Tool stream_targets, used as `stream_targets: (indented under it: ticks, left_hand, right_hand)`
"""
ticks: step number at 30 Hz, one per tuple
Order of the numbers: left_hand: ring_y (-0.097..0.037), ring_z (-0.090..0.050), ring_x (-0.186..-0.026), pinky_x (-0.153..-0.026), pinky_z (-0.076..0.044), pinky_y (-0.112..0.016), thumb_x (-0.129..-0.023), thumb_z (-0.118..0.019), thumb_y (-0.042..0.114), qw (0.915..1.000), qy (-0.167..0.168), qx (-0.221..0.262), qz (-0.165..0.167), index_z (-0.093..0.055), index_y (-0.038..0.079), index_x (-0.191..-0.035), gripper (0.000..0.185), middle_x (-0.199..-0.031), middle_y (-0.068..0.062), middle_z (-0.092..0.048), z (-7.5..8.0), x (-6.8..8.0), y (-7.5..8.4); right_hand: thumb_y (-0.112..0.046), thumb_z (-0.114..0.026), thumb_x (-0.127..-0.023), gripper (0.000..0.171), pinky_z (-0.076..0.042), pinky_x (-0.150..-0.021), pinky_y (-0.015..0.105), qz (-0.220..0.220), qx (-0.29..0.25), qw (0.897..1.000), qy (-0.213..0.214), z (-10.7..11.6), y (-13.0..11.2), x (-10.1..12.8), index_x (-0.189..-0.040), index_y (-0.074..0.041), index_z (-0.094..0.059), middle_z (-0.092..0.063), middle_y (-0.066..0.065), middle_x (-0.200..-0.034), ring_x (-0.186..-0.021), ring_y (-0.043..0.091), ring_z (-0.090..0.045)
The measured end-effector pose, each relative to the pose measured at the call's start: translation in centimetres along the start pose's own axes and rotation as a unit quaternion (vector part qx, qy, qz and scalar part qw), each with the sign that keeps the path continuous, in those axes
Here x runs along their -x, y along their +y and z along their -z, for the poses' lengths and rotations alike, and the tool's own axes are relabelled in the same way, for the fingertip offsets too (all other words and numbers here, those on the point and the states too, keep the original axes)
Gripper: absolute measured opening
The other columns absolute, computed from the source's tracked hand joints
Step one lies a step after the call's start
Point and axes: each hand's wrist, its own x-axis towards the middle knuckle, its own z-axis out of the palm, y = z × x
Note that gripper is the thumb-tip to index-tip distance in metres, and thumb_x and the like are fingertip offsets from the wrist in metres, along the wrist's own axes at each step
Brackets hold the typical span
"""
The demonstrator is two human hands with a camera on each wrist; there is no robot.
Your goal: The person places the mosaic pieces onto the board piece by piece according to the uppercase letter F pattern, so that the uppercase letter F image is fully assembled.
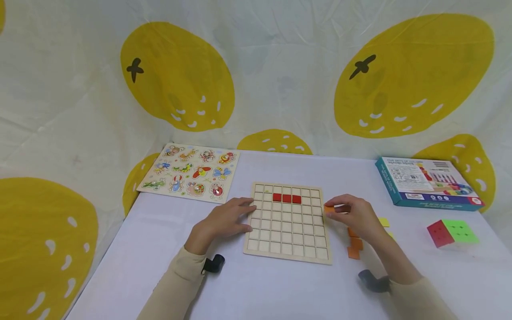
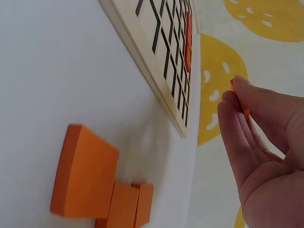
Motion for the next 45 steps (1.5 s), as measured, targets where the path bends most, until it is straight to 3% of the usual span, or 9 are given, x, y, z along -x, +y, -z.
stream_targets:
  ticks: [8,13,19,25,31,38,45]
  left_hand:
    - [-0.024,-0.04,-0.152,-0.116,-0.045,-0.048,-0.09,-0.075,0.042,1.0,0.0,-0.004,-0.001,-0.055,0.019,-0.149,0.066,-0.164,0.0,-0.042,-0.1,-0.1,-0.2]
    - [-0.023,-0.039,-0.152,-0.116,-0.046,-0.047,-0.09,-0.075,0.042,1.0,0.001,-0.007,0.002,-0.054,0.02,-0.149,0.066,-0.164,0.001,-0.042,-0.2,-0.2,-0.3]
    - [-0.023,-0.039,-0.152,-0.115,-0.046,-0.047,-0.09,-0.075,0.042,1.0,0.0,-0.003,0.003,-0.054,0.02,-0.149,0.066,-0.164,0.002,-0.042,-0.1,-0.2,-0.2]
    - [-0.023,-0.039,-0.152,-0.116,-0.045,-0.048,-0.09,-0.075,0.042,1.0,0.0,-0.004,0.004,-0.054,0.02,-0.149,0.066,-0.164,0.002,-0.042,0.0,-0.1,-0.1]
    - [-0.024,-0.039,-0.152,-0.116,-0.045,-0.048,-0.09,-0.075,0.042,1.0,-0.001,-0.004,0.002,-0.055,0.02,-0.149,0.066,-0.164,0.001,-0.042,0.0,-0.1,-0.2]
    - [-0.024,-0.039,-0.153,-0.116,-0.045,-0.048,-0.091,-0.074,0.043,1.0,-0.004,-0.007,0.001,-0.054,0.02,-0.149,0.066,-0.164,0.001,-0.041,0.0,-0.1,-0.2]
    - [-0.024,-0.039,-0.153,-0.117,-0.045,-0.048,-0.091,-0.075,0.043,1.0,-0.004,-0.003,0.001,-0.054,0.02,-0.149,0.066,-0.164,0.001,-0.041,0.0,-0.1,-0.2]
  right_hand:
    - [-0.012,-0.078,-0.089,0.033,-0.064,-0.084,0.032,0.027,-0.007,1.0,-0.006,-0.9,-1.3,-0.7,-0.121,-0.009,-0.074,-0.07,0.017,-0.129,-0.105,0.032,-0.073]
    - [-0.015,-0.08,-0.088,0.035,-0.064,-0.083,0.031,0.02,-0.021,1.0,-0.012,-1.5,-2.0,-1.1,-0.123,-0.01,-0.073,-0.068,0.017,-0.132,-0.101,0.027,-0.075]
    - [-0.022,-0.082,-0.087,0.038,-0.058,-0.077,0.019,-0.005,-0.025,0.999,-0.024,-2.5,-3.2,-1.9,-0.123,-0.013,-0.073,-0.067,0.016,-0.134,-0.099,0.023,-0.074]
    - [-0.019,-0.083,-0.086,0.034,-0.054,-0.074,0.019,0.026,-0.026,0.999,-0.022,-3.5,-4.0,-2.6,-0.117,-0.011,-0.076,-0.073,0.014,-0.122,-0.095,0.021,-0.072]
    - [-0.016,-0.083,-0.085,0.03,-0.054,-0.076,0.02,0.059,-0.036,0.997,-0.02,-4.4,-4.7,-3.5,-0.113,-0.011,-0.077,-0.074,0.013,-0.121,-0.095,0.022,-0.075]
    - [-0.01,-0.083,-0.083,0.029,-0.056,-0.072,0.019,0.052,-0.067,0.996,-0.034,-6.0,-5.4,-4.6,-0.112,-0.008,-0.078,-0.073,0.015,-0.122,-0.093,0.021,-0.074]
    - [-0.011,-0.081,-0.085,0.025,-0.051,-0.07,0.023,0.044,-0.019,0.998,-0.044,-8.3,-5.9,-5.4,-0.11,-0.007,-0.079,-0.075,0.01,-0.1,-0.081,0.014,-0.065]
